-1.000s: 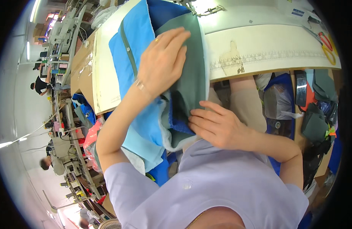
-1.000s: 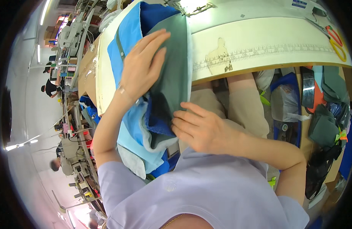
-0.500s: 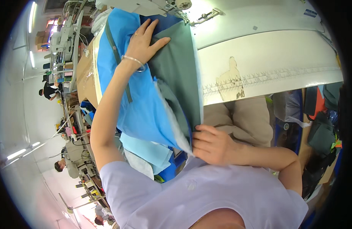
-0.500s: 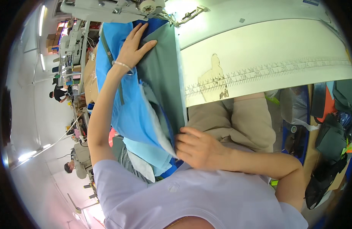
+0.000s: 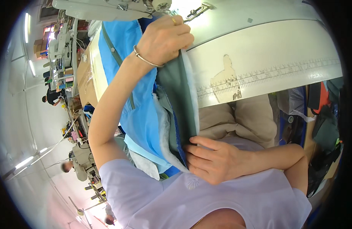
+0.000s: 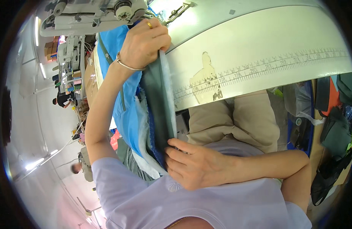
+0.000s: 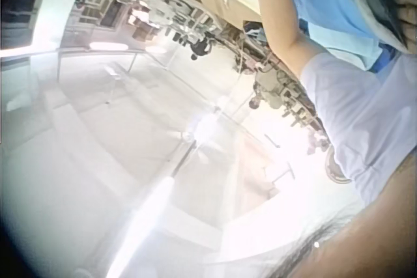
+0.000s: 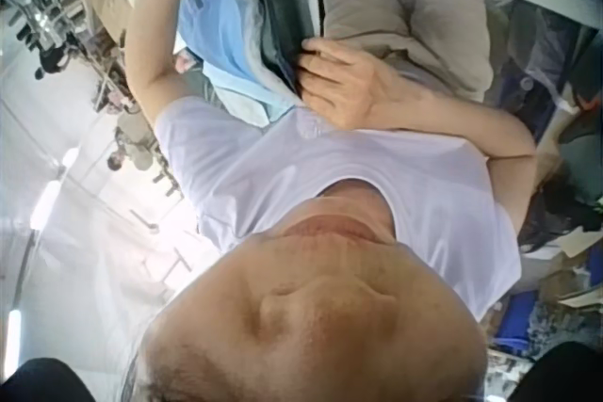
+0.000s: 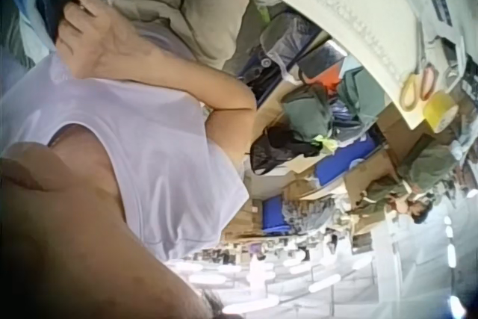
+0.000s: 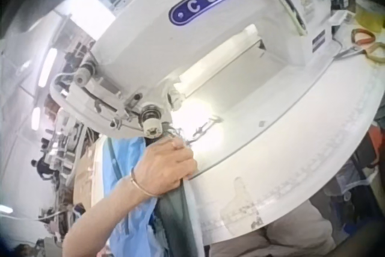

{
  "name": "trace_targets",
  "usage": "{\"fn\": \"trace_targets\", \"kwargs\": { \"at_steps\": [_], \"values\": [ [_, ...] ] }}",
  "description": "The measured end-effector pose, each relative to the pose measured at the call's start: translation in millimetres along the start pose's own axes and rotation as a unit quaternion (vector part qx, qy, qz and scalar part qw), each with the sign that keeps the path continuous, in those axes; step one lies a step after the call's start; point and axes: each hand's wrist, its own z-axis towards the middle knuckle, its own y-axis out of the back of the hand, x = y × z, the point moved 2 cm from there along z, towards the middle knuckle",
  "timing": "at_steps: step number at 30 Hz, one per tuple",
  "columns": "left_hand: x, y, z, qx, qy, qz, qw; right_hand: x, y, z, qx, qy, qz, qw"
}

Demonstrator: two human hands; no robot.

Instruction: The person sews a blue mesh pocket onto a light blue and green fabric item using a sewing machine. They repeatedly align the mesh, guide it under the needle, and sew along the edges, adjusting the fabric orientation multiple times to complete the attachment.

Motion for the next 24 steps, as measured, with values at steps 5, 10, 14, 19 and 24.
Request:
{"fn": "trace_targets", "kwargs": {
  "at_steps": [5,10,14,19,24],
  "values": [
    [-21.1,8.8,-5.3,0.041,-0.021,-0.076,0.996,-1.5,1.2,-4.4,0.008,-0.005,0.007,1.0],
    [-43.5,26.8,-14.7,-0.015,0.007,-0.119,0.993,1.1,4.2,-5.4,0.002,0.0,-0.004,1.0],
    [-46.4,35.4,-23.1,-0.031,0.044,-0.104,0.993,4.9,11.6,1.2,0.007,0.003,-0.012,1.0],
    [-44.8,24.0,-20.2,0.006,0.039,-0.11,0.993,5.7,13.4,4.2,0.011,0.005,-0.008,1.0],
    [-43.5,27.7,-17.9,0.103,-0.009,-0.055,0.993,4.4,10.9,1.4,0.007,0.005,-0.008,1.0]
  ]
}}
